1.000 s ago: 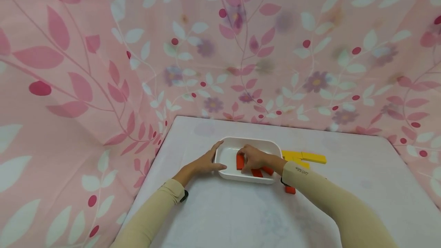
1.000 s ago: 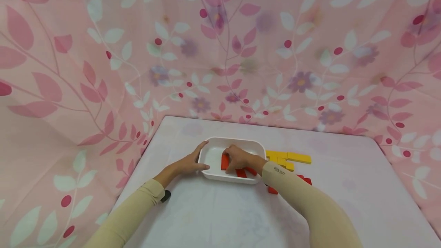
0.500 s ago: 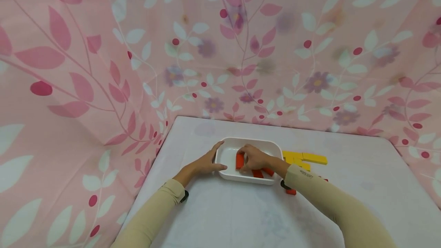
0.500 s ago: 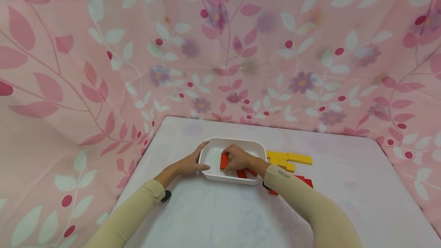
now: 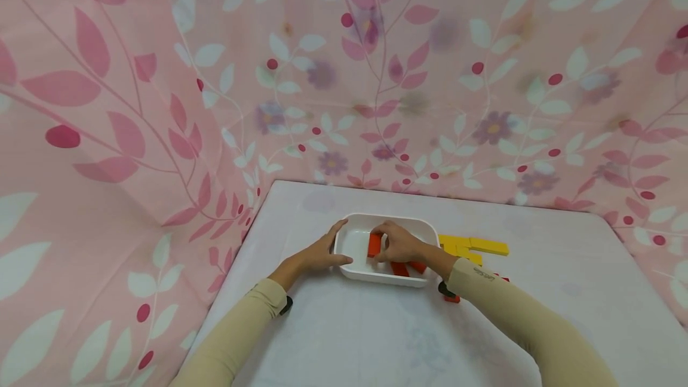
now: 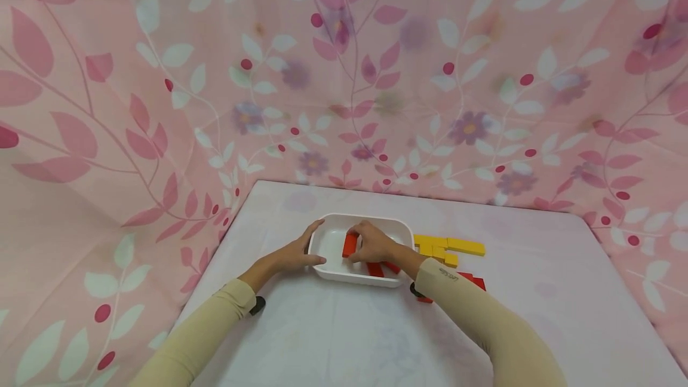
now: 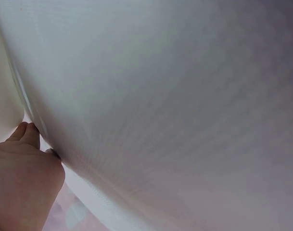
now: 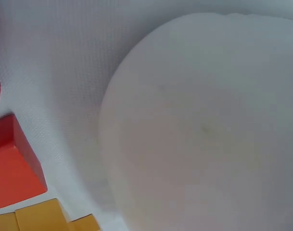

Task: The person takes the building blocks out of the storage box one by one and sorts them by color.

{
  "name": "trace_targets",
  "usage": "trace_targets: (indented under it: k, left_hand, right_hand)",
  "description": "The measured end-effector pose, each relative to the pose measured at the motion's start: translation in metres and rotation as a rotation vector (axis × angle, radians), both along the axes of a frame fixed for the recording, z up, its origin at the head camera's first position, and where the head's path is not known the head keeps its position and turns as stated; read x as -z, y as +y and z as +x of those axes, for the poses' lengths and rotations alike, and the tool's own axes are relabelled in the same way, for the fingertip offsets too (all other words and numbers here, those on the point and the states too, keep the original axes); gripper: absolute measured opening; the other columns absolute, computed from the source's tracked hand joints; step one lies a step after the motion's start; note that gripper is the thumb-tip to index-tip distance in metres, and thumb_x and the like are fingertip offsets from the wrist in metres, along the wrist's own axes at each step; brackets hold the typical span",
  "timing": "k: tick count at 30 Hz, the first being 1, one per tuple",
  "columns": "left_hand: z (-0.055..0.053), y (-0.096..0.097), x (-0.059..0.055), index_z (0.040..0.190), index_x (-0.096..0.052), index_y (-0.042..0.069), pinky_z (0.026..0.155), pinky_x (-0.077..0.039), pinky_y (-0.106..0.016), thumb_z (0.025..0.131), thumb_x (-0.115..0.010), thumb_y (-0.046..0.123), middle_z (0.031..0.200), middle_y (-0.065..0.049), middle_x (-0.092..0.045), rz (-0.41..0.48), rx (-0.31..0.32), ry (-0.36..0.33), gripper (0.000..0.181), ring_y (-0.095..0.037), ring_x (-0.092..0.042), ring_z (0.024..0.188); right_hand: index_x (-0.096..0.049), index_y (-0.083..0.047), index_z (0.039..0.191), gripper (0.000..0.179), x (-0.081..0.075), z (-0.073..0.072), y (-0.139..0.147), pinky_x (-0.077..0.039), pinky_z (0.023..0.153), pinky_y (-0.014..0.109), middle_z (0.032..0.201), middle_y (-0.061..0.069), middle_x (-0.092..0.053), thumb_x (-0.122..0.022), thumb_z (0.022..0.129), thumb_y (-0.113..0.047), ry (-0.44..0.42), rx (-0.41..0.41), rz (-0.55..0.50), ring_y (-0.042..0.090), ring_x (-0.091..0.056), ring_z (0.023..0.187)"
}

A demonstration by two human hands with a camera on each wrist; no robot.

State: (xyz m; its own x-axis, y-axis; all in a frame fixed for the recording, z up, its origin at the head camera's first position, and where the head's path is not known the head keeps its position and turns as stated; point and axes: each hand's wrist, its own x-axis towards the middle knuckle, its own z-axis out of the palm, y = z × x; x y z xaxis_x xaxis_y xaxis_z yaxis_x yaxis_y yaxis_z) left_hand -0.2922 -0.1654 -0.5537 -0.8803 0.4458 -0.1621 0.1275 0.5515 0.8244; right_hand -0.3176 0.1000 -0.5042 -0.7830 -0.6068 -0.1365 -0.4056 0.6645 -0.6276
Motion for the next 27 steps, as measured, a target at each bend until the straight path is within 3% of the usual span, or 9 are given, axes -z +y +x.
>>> trace_targets:
  k: [10,19,27]
  left_hand:
    - [0.0,-0.001,-0.001,0.157,-0.005,0.041,0.119,-0.025,-0.053,0.082,-0.075,0.047,0.162,-0.007,-0.021,-0.004,0.017,0.003,0.102,-0.027,-0.031,0.142]
    - [0.004,0.0,0.003,0.157,-0.005,0.039,0.118,-0.025,-0.054,0.082,-0.075,0.046,0.161,-0.01,-0.022,0.004,0.017,-0.012,0.103,-0.027,-0.031,0.143]
    - [0.004,0.001,-0.003,0.157,-0.006,0.041,0.118,-0.024,-0.055,0.082,-0.076,0.046,0.162,-0.01,-0.022,0.01,-0.009,0.006,0.102,-0.028,-0.031,0.143]
  right_hand:
    - [-0.058,-0.008,0.133,0.065,-0.009,0.004,0.008,-0.051,0.077,0.028,0.117,0.007,-0.054,-0.083,0.077,-0.029,0.016,0.084,-0.044,0.016,-0.053,0.086]
    - [-0.057,-0.009,0.135,0.067,-0.019,0.019,0.022,-0.05,0.072,0.027,0.117,0.007,-0.054,-0.083,0.077,-0.031,0.057,0.173,-0.065,0.017,-0.053,0.086]
    - [-0.059,-0.009,0.131,0.06,-0.034,0.023,0.037,-0.051,0.071,0.028,0.114,0.01,-0.053,-0.082,0.078,-0.027,0.099,0.201,-0.138,0.021,-0.055,0.089]
